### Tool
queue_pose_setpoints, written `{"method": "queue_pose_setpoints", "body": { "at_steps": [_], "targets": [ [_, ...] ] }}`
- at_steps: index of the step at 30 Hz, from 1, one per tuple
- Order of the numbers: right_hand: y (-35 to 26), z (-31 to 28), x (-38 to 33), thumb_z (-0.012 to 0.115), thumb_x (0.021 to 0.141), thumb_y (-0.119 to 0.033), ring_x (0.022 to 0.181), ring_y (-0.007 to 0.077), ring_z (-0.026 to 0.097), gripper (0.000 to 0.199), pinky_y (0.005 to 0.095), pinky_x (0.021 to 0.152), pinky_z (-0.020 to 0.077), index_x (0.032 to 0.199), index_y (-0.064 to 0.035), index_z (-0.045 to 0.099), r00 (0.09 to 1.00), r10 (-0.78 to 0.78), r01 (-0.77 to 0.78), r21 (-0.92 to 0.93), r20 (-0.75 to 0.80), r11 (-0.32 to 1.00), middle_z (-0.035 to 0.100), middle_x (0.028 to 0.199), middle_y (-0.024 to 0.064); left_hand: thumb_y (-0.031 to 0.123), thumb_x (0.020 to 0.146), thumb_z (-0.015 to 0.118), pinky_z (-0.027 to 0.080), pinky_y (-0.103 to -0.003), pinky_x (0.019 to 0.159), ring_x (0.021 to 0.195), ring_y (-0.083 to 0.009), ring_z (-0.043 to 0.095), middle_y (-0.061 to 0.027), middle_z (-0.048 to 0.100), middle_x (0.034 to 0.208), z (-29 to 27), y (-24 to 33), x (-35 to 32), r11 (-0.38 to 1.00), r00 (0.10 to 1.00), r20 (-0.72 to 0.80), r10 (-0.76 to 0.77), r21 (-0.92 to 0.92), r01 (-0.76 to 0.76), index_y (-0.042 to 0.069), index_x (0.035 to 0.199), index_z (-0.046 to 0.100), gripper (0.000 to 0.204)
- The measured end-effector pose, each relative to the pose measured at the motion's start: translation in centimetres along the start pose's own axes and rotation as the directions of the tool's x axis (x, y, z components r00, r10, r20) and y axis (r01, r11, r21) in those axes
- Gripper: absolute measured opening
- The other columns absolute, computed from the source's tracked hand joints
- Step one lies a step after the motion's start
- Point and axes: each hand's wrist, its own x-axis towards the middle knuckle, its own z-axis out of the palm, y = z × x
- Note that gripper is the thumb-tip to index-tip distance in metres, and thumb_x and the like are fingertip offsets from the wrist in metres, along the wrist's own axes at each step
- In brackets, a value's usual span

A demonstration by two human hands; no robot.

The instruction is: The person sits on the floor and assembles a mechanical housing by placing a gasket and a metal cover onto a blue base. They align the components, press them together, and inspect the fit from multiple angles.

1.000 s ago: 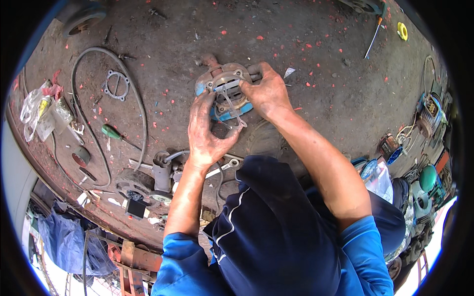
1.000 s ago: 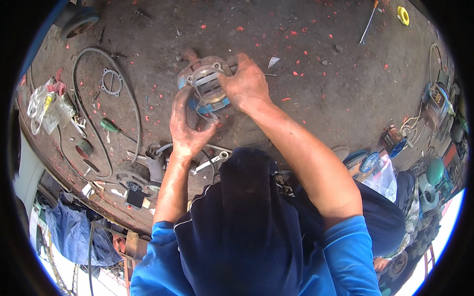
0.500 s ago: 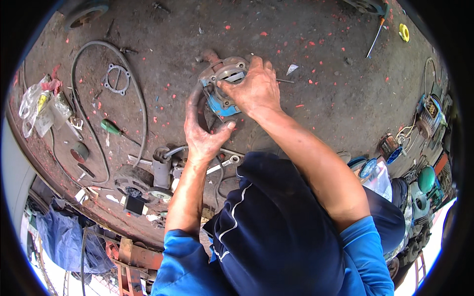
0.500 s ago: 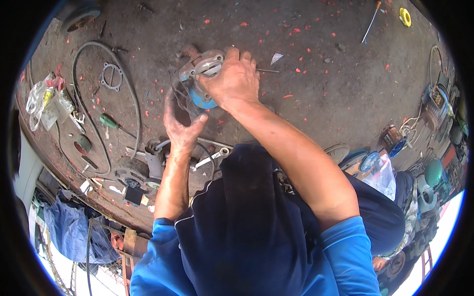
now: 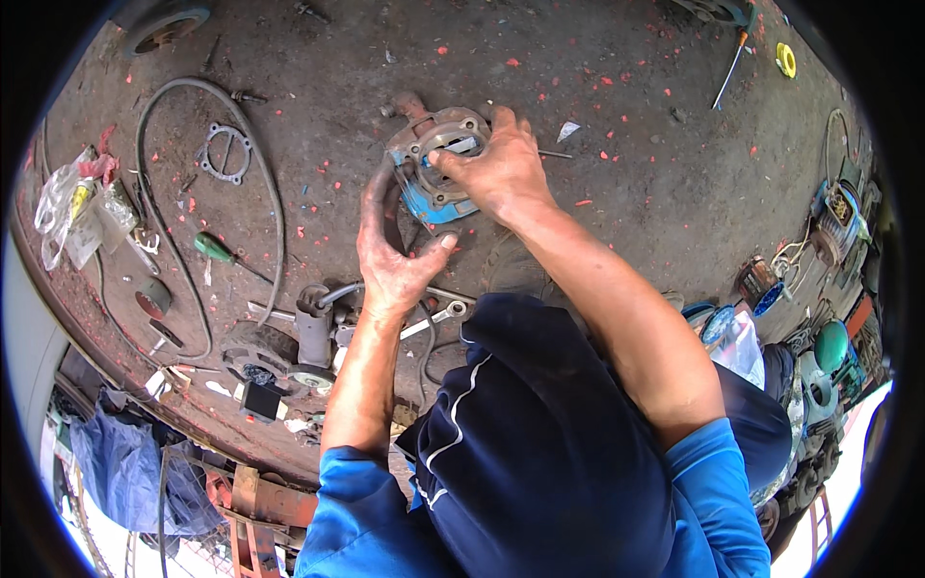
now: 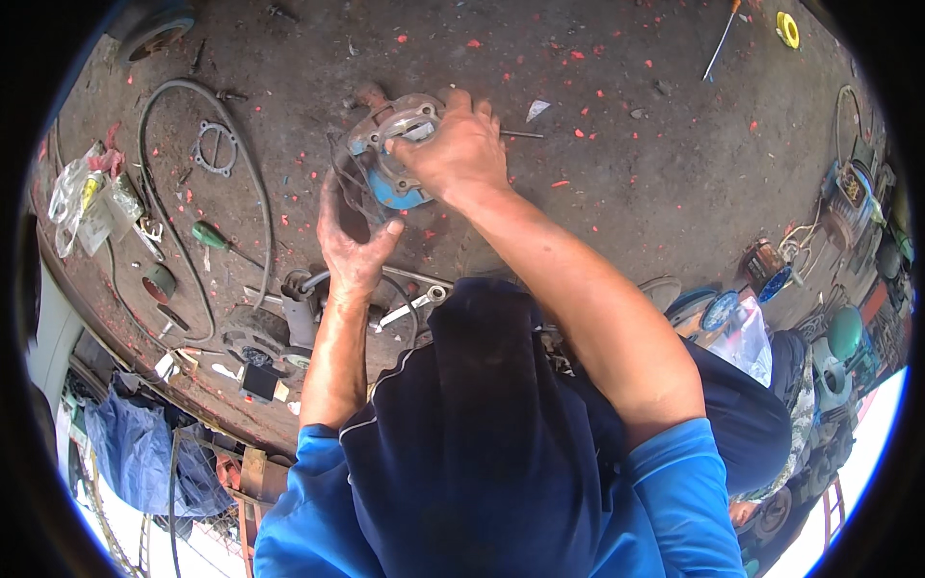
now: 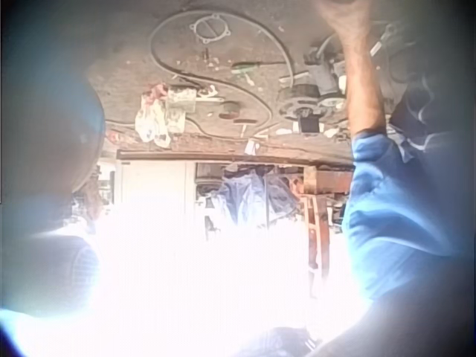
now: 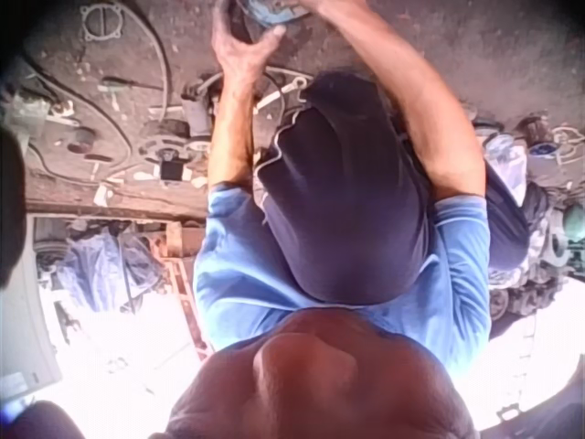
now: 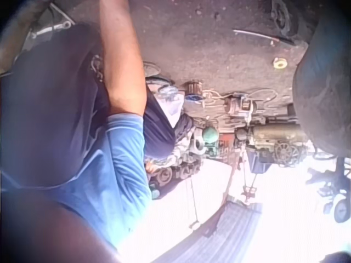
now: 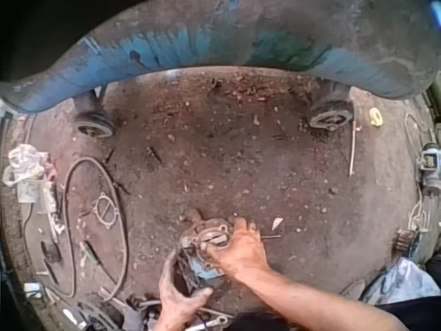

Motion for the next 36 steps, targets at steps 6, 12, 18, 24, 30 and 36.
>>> {"method": "queue_pose_setpoints", "body": {
  "at_steps": [6, 12, 18, 24, 30, 36],
  "targets": [
    [1.1, -1.4, 0.9, 0.084, 0.08, -0.037, 0.13, 0.0439, 0.056, 0.078, 0.0478, 0.109, 0.0484, 0.141, 0.0002, 0.054, 0.985, 0.08, -0.111, 0.198, 0.156, 0.974, 0.058, 0.135, 0.0284, 0.013, 0.072, 0.089, 0.038, -0.045, 0.12, 0.144, -0.0319, 0.046, -0.0233, 0.047, 0.154, -0.3, -0.5, 0.0, 1.0, 1.0, 0.0, 0.008, 0.025, -0.008, -0.005, 0.158, 0.031, 0.105],
    [0.8, -0.5, 0.6, 0.083, 0.083, -0.032, 0.13, 0.0436, 0.057, 0.075, 0.0482, 0.107, 0.0503, 0.143, 0.0004, 0.053, 0.999, 0.042, -0.044, 0.08, 0.022, 0.996, 0.058, 0.136, 0.028, 0.013, 0.072, 0.089, 0.037, -0.044, 0.121, 0.144, -0.0315, 0.045, -0.0234, 0.046, 0.155, -0.1, -0.1, 0.0, 1.0, 1.0, 0.008, -0.011, -0.009, 0.011, -0.005, 0.158, 0.031, 0.106],
    [0.8, -0.2, 0.6, 0.085, 0.081, -0.033, 0.13, 0.0434, 0.056, 0.078, 0.0494, 0.108, 0.0501, 0.143, 0.0001, 0.052, 0.999, 0.045, -0.045, 0.06, 0.011, 0.997, 0.056, 0.137, 0.0268, 0.013, 0.073, 0.089, 0.038, -0.045, 0.12, 0.144, -0.0311, 0.046, -0.0232, 0.047, 0.154, -0.2, -0.4, 0.0, 1.0, 1.0, 0.012, 0.005, 0.011, -0.005, -0.006, 0.157, 0.031, 0.104],
    [0.9, -0.4, 0.6, 0.081, 0.084, -0.032, 0.131, 0.0437, 0.056, 0.068, 0.0498, 0.108, 0.0493, 0.138, 0.0008, 0.055, 0.997, 0.063, -0.067, 0.105, 0.042, 0.992, 0.056, 0.137, 0.0276, 0.013, 0.072, 0.09, 0.037, -0.045, 0.121, 0.144, -0.0308, 0.046, -0.0224, 0.048, 0.154, -0.2, -0.2, -0.1, 0.999, 1.0, 0.0, -0.018, -0.036, 0.018, -0.006, 0.156, 0.033, 0.103],
    [1.5, 0.0, 0.6, 0.078, 0.086, -0.029, 0.129, 0.0444, 0.057, 0.061, 0.0489, 0.109, 0.0488, 0.135, 0.0003, 0.057, 0.999, 0.046, -0.044, 0.161, -0.006, 0.986, 0.058, 0.134, 0.029, 0.014, 0.071, 0.09, 0.037, -0.045, 0.121, 0.143, -0.0313, 0.047, -0.0223, 0.049, 0.153, -0.4, -0.1, 0.0, 1.0, 1.0, 0.0, -0.004, 0.031, 0.004, -0.006, 0.155, 0.034, 0.103],
    [1.8, 0.0, 0.7, 0.078, 0.086, -0.028, 0.131, 0.0447, 0.056, 0.062, 0.0489, 0.108, 0.0489, 0.138, -0.0007, 0.056, 0.999, 0.028, -0.035, 0.211, 0.035, 0.977, 0.058, 0.134, 0.0294, 0.014, 0.07, 0.09, 0.036, -0.045, 0.121, 0.143, -0.0314, 0.047, -0.0223, 0.049, 0.152, -0.3, -0.4, -0.1, 0.999, 1.0, -0.018, -0.014, 0.034, 0.014, -0.007, 0.155, 0.033, 0.105]
  ]
}}
